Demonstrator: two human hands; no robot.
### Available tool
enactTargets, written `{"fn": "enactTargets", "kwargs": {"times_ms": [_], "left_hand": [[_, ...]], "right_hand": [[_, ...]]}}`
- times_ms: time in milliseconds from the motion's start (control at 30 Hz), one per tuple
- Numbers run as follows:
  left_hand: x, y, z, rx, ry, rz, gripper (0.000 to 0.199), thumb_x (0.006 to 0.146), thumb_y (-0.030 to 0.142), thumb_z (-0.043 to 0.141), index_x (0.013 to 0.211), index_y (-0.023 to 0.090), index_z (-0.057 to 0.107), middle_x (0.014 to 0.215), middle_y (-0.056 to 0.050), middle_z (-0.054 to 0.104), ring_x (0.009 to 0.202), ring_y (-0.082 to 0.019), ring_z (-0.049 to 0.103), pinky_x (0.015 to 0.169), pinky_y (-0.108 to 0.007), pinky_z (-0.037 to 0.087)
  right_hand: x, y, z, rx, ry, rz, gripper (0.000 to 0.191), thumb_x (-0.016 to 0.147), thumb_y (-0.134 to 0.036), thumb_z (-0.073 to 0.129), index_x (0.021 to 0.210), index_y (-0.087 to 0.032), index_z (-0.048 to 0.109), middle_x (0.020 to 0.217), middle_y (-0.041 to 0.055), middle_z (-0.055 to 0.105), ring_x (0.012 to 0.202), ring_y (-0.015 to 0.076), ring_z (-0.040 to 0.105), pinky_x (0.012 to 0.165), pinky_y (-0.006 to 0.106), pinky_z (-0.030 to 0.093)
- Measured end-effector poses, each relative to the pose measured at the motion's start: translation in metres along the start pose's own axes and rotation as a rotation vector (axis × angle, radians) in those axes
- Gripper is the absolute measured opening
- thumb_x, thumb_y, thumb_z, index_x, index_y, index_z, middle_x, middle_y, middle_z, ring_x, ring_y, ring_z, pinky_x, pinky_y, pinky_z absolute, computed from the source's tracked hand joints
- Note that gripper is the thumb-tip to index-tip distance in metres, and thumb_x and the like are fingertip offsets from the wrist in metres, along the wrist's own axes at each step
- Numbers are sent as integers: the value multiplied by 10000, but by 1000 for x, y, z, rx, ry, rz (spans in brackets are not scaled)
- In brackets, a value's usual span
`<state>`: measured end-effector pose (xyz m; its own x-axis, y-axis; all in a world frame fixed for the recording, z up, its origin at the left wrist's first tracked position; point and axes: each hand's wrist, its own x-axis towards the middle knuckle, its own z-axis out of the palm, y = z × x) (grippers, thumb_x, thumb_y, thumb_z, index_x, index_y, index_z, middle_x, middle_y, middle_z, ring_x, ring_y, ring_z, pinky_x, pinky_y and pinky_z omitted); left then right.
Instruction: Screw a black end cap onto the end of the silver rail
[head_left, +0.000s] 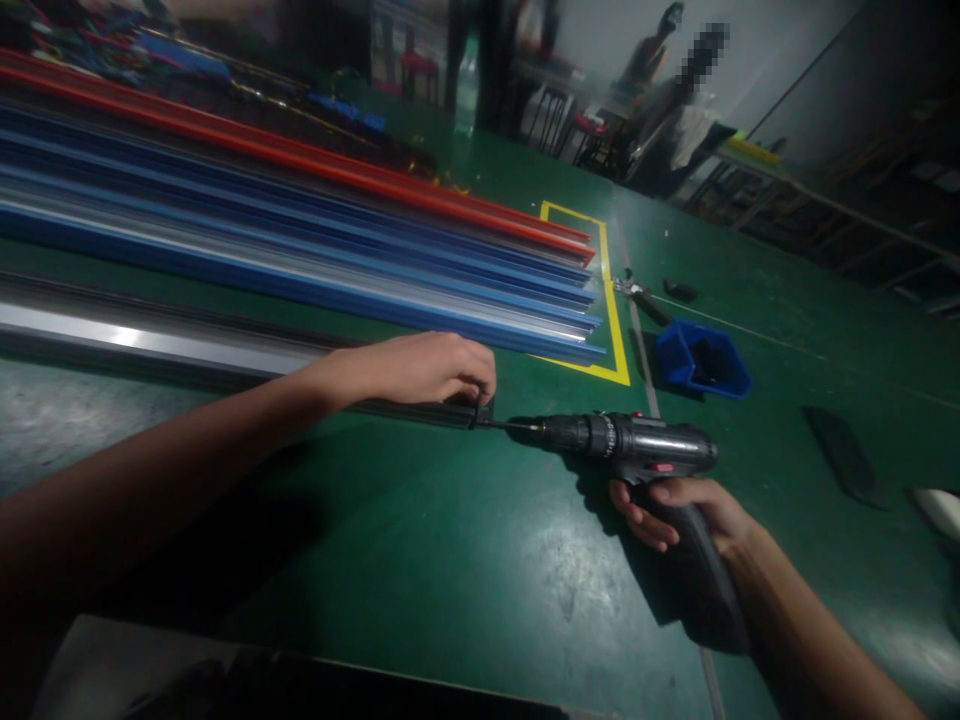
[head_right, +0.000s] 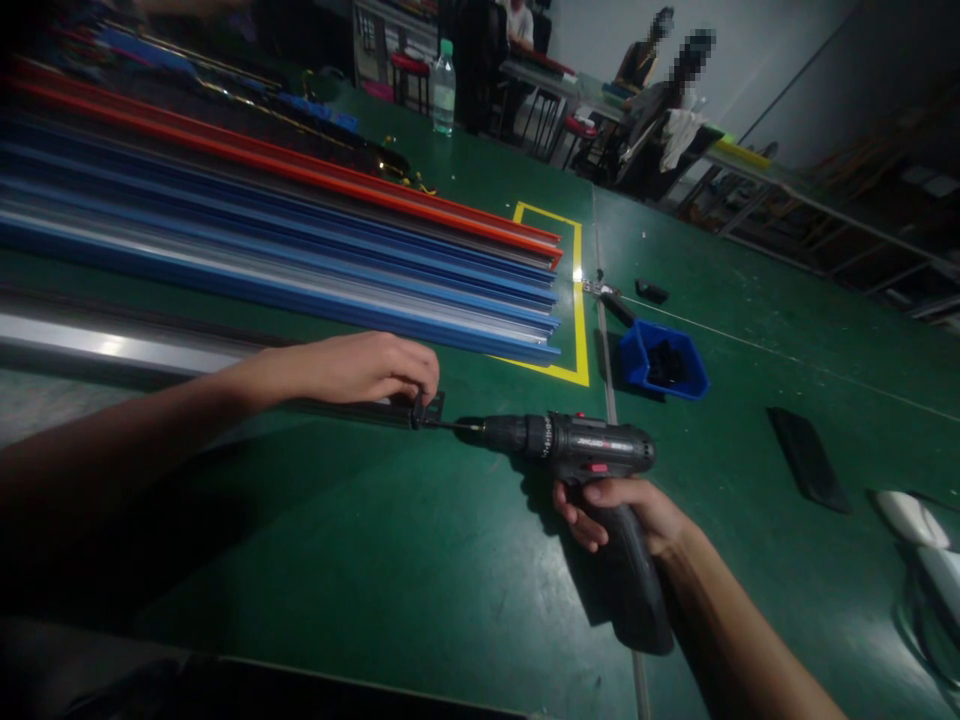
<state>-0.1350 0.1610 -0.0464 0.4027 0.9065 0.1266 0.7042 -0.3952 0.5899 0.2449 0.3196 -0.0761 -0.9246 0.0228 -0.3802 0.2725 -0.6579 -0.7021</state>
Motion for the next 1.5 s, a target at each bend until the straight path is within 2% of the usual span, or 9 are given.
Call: {"fn": "enactTargets", "kwargs": {"times_ms": [367,700,1500], "left_hand": [[1,-1,-1,-4,1,4,213,942,100,536,929,209,719,979,-22,699,869,-131,635,792,-225,441],[1,1,-1,-1,4,3,223,927,89,540,929,214,725,998,-19,699,878,-129,636,782,-227,437],[1,-1,-1,4,13,23,215,941,105,539,923,213,724,977,-26,702,866,-134,638,778,-225,441]], "right_hand": [[1,0,0,-25,-15,-5,292,874,-243,694,1086,-51,755,872,91,710,531,56,527,567,208,542],[-1,0,3,-42,50,11,286,857,-263,721,1032,-40,760,829,88,701,473,46,487,513,203,514],[0,2,2,-50,32,-10,245,870,-266,710,976,-46,737,779,51,653,466,37,444,505,191,513]]}}
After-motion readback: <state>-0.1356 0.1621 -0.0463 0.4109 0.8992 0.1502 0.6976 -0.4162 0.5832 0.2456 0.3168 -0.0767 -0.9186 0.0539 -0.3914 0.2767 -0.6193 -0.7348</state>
